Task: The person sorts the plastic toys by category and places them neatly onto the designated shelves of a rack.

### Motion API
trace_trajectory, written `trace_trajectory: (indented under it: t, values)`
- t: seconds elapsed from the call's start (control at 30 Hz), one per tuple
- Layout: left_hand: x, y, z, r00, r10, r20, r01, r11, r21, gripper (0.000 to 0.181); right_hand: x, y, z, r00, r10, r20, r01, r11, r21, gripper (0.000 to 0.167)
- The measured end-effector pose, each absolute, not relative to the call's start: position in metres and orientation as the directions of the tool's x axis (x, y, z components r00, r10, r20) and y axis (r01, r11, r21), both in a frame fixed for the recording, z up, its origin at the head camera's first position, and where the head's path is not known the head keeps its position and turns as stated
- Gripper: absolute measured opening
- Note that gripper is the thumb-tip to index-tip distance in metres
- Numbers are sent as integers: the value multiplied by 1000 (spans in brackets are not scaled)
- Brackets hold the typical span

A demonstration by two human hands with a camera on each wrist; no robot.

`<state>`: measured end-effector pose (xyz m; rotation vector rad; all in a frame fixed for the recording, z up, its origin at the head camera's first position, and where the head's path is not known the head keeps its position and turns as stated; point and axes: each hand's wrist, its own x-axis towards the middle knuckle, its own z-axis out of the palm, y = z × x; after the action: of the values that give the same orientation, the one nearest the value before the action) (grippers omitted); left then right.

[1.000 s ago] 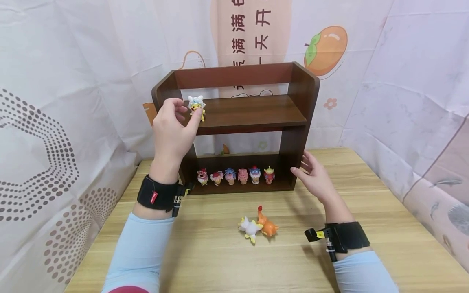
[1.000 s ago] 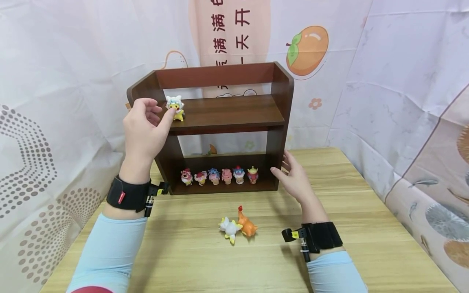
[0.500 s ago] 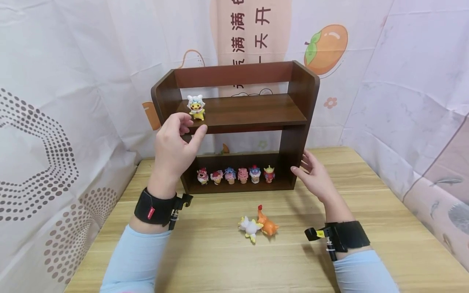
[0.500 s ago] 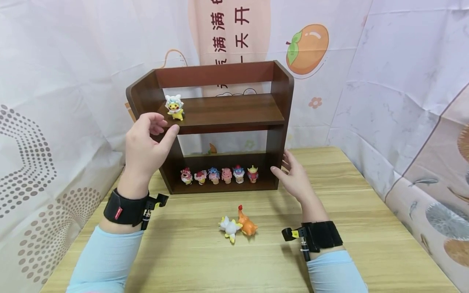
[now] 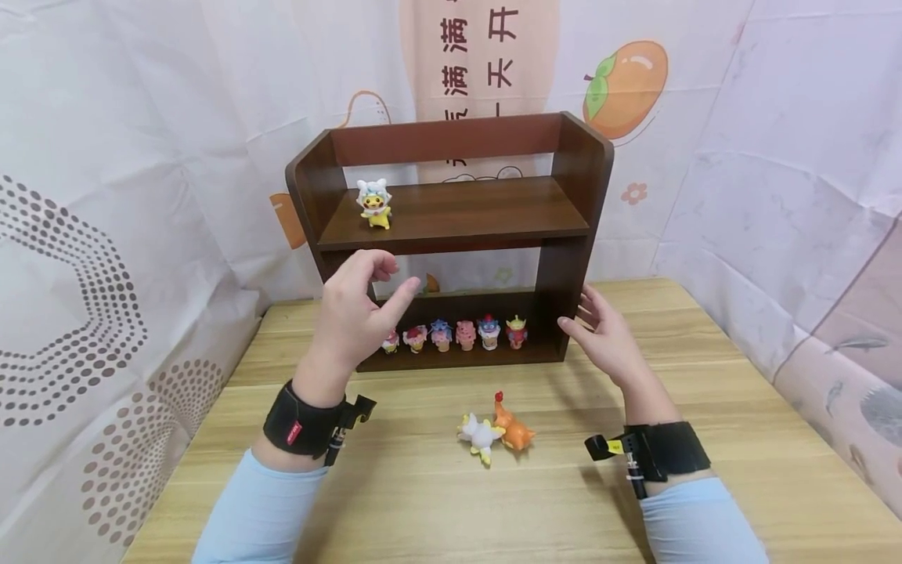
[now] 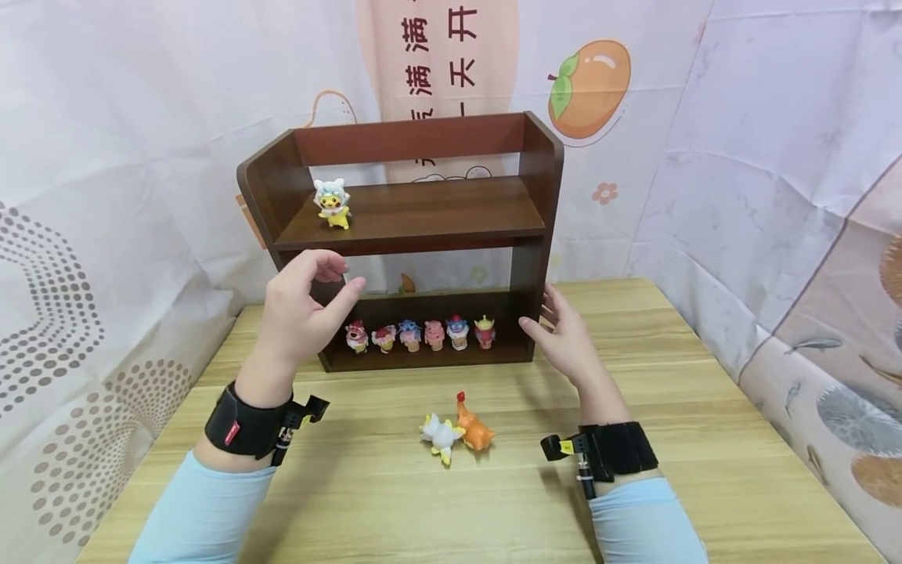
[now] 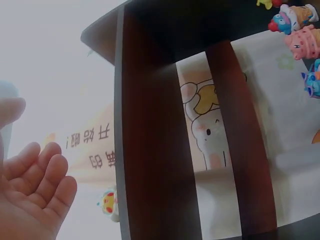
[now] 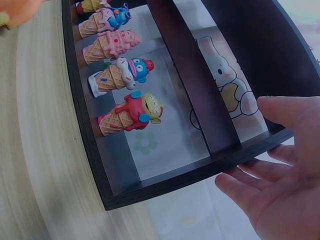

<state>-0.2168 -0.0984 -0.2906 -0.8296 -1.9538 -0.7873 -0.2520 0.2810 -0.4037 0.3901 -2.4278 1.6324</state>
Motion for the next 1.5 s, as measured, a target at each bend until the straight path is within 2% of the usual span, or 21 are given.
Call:
trace_trajectory:
  t: [0.43, 0.7, 0.9, 1.07, 1.27, 1.5]
  values:
    - [-206, -82, -313, -401, 427, 810, 845, 515, 147, 32, -253, 283, -406, -949, -104, 297, -314, 358, -879, 79]
    - [-201, -74, -334, -428, 524, 736, 852, 506, 135, 30, -252, 282, -407, -949, -107, 297, -315, 366, -876, 79]
    - [-198, -69, -349, -495, 655, 572, 850, 501, 161, 30, -253, 282, -405, -949, -101, 300, -316, 373, -872, 79]
    - [-193, -65, -362, -518, 745, 421, 847, 516, 130, 35, -255, 282, -405, -945, -107, 309, -326, 377, -867, 78]
    - [-186, -59, -377, -563, 780, 273, 822, 562, 88, 39, -255, 281, -405, -942, -111, 316, -334, 380, -862, 78]
    - [-181, -50, -393, -588, 795, 148, 809, 580, 101, 38, -255, 281, -405, -944, -114, 310, -330, 380, -864, 78]
